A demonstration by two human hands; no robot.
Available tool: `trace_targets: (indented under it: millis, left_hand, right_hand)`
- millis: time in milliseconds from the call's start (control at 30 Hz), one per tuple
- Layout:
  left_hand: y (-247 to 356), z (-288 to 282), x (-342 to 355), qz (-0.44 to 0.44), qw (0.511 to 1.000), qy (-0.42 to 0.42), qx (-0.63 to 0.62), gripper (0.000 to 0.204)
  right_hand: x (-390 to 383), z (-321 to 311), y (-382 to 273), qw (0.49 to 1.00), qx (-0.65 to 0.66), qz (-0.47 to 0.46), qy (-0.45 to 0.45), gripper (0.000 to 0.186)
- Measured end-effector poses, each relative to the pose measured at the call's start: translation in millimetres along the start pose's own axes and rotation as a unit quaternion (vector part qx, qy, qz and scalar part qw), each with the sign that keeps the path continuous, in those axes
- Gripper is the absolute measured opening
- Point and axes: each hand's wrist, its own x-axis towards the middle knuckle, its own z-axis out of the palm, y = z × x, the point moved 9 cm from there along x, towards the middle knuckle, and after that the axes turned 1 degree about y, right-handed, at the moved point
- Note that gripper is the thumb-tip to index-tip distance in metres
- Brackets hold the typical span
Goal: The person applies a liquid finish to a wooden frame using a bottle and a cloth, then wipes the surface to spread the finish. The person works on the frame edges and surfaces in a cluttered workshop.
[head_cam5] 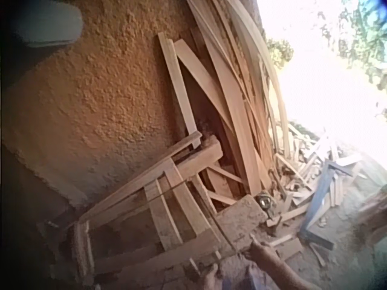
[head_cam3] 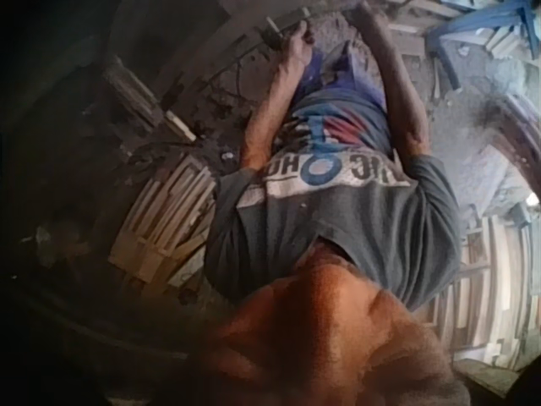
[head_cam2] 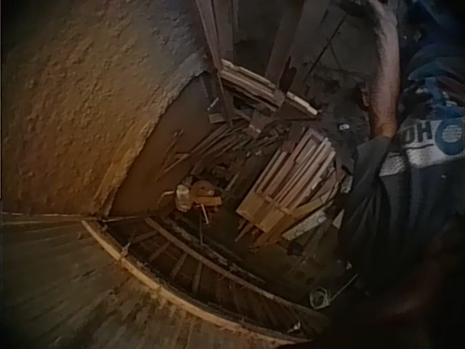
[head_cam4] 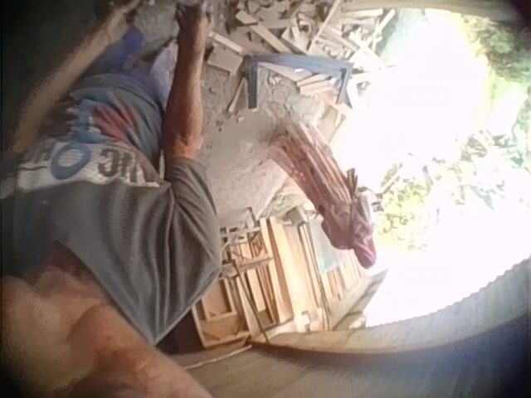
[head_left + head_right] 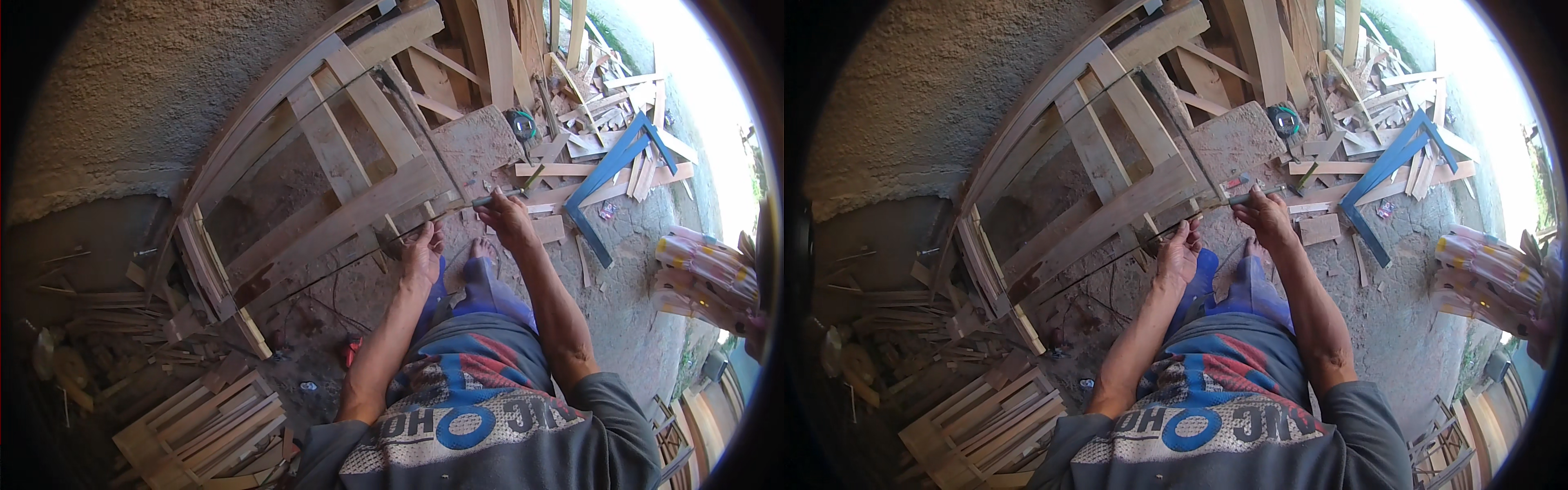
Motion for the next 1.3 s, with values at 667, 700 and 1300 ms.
trace_targets:
  millis: [667,700,1300]
  left_hand:
    - [4,5,-8,0.006,1.0,0.01,0.008,0.015]
    - [4,5,-8,0.006,1.0,0.009,0.008,0.015]
    - [6,5,-10,0.009,1.0,0.017,0.009,0.02]
  right_hand:
    - [6,3,-16,0.999,-0.026,-0.017,-0.01,0.031]
    - [10,0,-13,0.999,-0.021,-0.002,-0.029,0.034]
    - [1,8,-11,0.998,0.014,0.02,-0.061,0.025]
